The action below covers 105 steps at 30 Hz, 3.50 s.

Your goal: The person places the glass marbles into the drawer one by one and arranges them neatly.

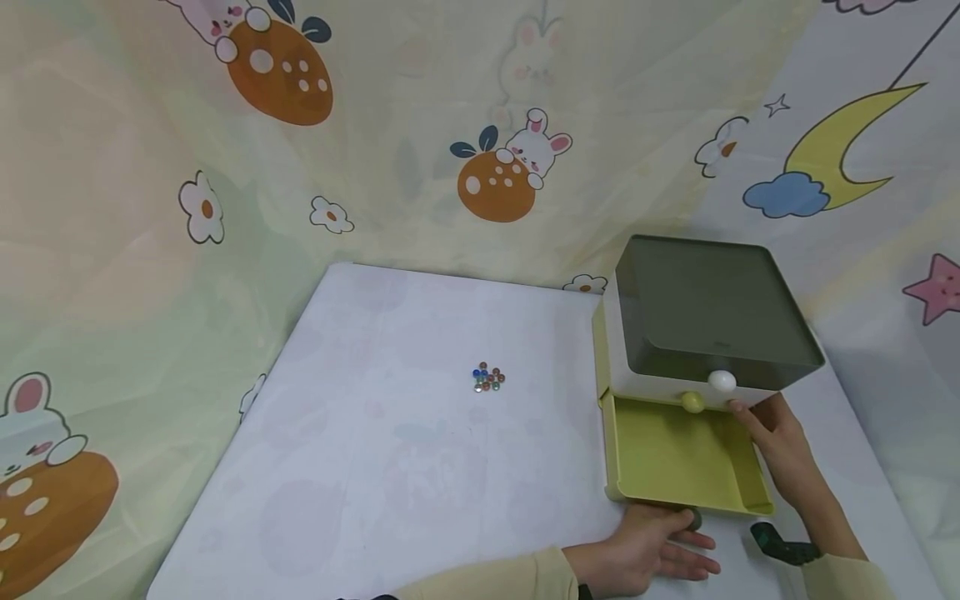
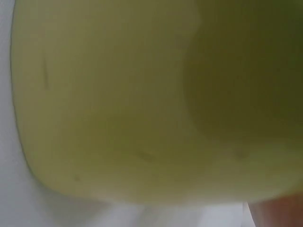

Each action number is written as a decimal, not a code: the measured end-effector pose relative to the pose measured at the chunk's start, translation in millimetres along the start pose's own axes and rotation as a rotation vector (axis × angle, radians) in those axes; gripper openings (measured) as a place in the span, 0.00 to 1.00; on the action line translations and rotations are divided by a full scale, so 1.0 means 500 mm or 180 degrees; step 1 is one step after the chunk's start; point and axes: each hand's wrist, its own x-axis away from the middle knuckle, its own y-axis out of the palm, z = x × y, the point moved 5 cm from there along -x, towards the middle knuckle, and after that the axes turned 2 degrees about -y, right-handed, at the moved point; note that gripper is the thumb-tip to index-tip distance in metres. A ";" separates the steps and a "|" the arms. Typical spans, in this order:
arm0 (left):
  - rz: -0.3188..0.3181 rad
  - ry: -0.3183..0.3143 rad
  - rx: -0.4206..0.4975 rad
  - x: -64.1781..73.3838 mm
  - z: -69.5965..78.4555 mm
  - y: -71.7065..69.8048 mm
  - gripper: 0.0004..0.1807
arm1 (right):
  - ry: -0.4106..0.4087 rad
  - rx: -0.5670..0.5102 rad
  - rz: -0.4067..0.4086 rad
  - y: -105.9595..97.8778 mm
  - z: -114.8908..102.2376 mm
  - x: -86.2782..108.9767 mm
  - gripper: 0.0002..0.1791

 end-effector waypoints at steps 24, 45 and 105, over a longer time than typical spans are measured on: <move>-0.0519 0.1250 -0.3533 0.081 0.107 -0.089 0.17 | 0.0793 -0.0031 -0.0124 0.024 0.053 0.064 0.40; -0.0227 0.2396 -0.4576 0.161 0.272 -0.196 0.14 | 0.1537 -0.0699 0.0406 0.043 0.064 0.104 0.39; 0.1999 0.2494 -0.4557 0.160 0.480 -0.516 0.12 | 0.1295 -0.0436 0.0699 0.056 0.052 0.116 0.33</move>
